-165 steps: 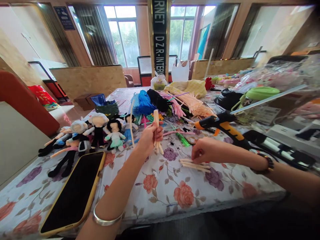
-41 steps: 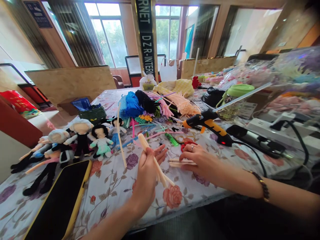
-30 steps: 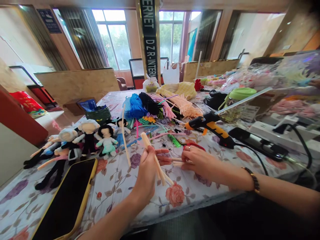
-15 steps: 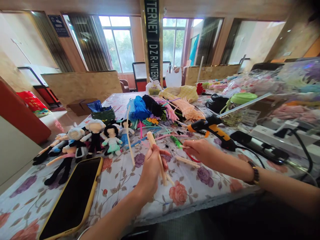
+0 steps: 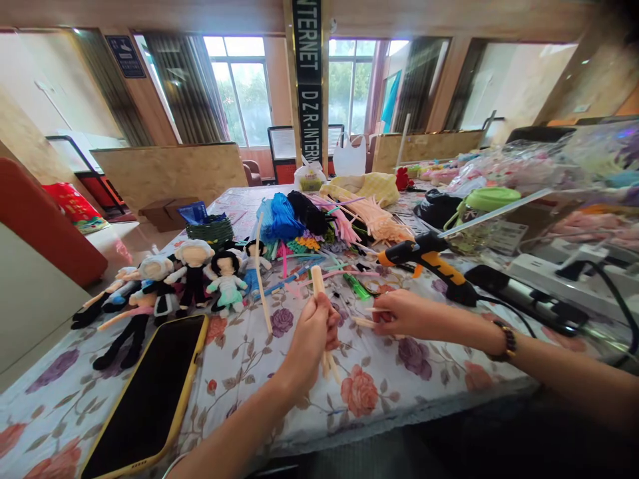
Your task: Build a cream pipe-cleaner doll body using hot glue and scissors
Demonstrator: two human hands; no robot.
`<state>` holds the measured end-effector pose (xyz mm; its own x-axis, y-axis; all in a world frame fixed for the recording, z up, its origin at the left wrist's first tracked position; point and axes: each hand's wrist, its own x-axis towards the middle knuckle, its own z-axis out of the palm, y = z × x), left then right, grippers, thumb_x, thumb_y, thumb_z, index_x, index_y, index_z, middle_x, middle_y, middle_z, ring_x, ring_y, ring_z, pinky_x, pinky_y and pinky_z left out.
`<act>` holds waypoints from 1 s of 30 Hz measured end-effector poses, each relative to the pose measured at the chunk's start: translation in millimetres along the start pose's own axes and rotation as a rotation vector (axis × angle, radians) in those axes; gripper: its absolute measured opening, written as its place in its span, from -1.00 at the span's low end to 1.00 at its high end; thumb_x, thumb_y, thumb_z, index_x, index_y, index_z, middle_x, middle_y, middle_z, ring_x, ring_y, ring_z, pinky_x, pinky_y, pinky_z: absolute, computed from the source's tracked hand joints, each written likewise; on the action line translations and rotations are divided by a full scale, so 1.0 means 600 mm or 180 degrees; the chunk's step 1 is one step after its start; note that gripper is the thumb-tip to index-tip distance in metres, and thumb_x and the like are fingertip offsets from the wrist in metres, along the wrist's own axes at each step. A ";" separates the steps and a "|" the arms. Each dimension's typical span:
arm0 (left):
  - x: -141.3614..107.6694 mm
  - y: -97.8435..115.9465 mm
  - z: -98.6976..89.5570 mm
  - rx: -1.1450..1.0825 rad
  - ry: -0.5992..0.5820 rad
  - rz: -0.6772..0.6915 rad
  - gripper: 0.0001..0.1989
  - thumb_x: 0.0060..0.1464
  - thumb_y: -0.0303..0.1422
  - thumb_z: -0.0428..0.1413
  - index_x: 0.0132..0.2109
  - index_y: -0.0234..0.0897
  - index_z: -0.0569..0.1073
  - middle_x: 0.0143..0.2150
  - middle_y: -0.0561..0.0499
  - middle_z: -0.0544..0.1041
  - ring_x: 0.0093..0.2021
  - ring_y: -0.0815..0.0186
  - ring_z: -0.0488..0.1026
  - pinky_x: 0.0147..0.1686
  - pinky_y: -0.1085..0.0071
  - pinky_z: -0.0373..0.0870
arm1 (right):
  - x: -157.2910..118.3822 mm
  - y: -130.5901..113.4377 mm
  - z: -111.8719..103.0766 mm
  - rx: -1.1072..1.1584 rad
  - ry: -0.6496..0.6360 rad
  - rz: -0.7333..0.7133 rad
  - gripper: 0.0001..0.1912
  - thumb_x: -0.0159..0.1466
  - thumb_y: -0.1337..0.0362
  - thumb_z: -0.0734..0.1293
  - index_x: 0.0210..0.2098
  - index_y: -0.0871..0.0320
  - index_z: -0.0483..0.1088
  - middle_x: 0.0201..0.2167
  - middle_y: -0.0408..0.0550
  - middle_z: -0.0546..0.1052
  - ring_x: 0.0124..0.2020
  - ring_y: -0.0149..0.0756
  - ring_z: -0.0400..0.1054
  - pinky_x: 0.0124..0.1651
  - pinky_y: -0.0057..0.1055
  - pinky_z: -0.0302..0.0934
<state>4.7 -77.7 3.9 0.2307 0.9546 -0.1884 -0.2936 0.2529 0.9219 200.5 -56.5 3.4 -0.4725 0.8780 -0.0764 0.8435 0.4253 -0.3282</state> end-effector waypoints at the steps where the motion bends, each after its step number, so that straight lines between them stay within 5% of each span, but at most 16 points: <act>1: 0.001 0.001 -0.001 -0.0090 -0.0029 -0.0041 -0.67 0.13 -0.14 -0.02 -0.43 -0.27 0.14 -0.61 0.22 0.12 -0.73 0.62 -0.07 -0.71 0.63 -0.15 | 0.001 0.001 0.002 -0.0050 0.0035 0.0014 -0.87 0.10 0.31 0.28 -0.55 0.19 0.40 -0.62 -0.14 0.38 -0.56 -0.44 0.17 -0.49 -0.49 -0.03; 7: 0.013 0.013 -0.009 -0.0652 -0.0062 -0.0308 -0.58 0.13 0.02 -0.14 -0.41 -0.26 0.14 -0.62 0.23 0.01 -0.72 0.60 -0.16 -0.70 0.62 -0.24 | 0.001 0.019 -0.029 -0.0233 0.0389 0.0231 -0.75 0.16 0.24 0.23 -0.60 0.19 0.36 -0.67 -0.12 0.37 -0.60 -0.43 0.17 -0.51 -0.45 -0.07; 14: 0.020 0.025 -0.007 -0.1067 -0.0430 -0.0783 -0.74 0.22 -0.26 -0.17 -0.38 -0.29 0.20 -0.60 0.18 0.05 -0.71 0.56 -0.10 -0.71 0.61 -0.17 | 0.024 0.072 -0.044 -0.0463 0.0644 0.0503 -0.72 0.19 0.16 0.23 -0.48 0.20 0.45 -0.55 -0.02 0.48 -0.49 -0.31 0.32 -0.44 -0.44 0.02; 20: 0.031 0.023 -0.003 -0.1138 -0.0511 -0.0467 -0.83 0.19 -0.39 -0.09 -0.39 -0.31 0.22 -0.58 0.16 0.09 -0.67 0.55 -0.01 -0.66 0.61 -0.02 | 0.032 0.067 -0.034 -0.0661 0.1177 0.0369 -0.62 0.33 0.11 0.06 -0.33 0.21 0.38 -0.43 0.04 0.50 -0.38 -0.25 0.38 -0.39 -0.41 0.04; 30: 0.083 0.038 0.025 -0.1130 -0.0630 -0.0305 -0.86 0.15 -0.43 -0.01 -0.39 -0.30 0.24 -0.60 0.17 0.12 -0.69 0.56 0.02 -0.67 0.62 0.03 | 0.021 0.033 -0.030 -0.0053 0.0566 -0.0018 -0.69 0.29 0.17 0.15 -0.46 0.13 0.42 -0.56 -0.09 0.47 -0.52 -0.37 0.31 -0.46 -0.47 0.03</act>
<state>23.3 -26.4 20.5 0.4364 0.8841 -0.1671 -0.5555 0.4109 0.7229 215.9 -33.1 12.5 -0.4259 0.8999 0.0935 0.8457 0.4326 -0.3124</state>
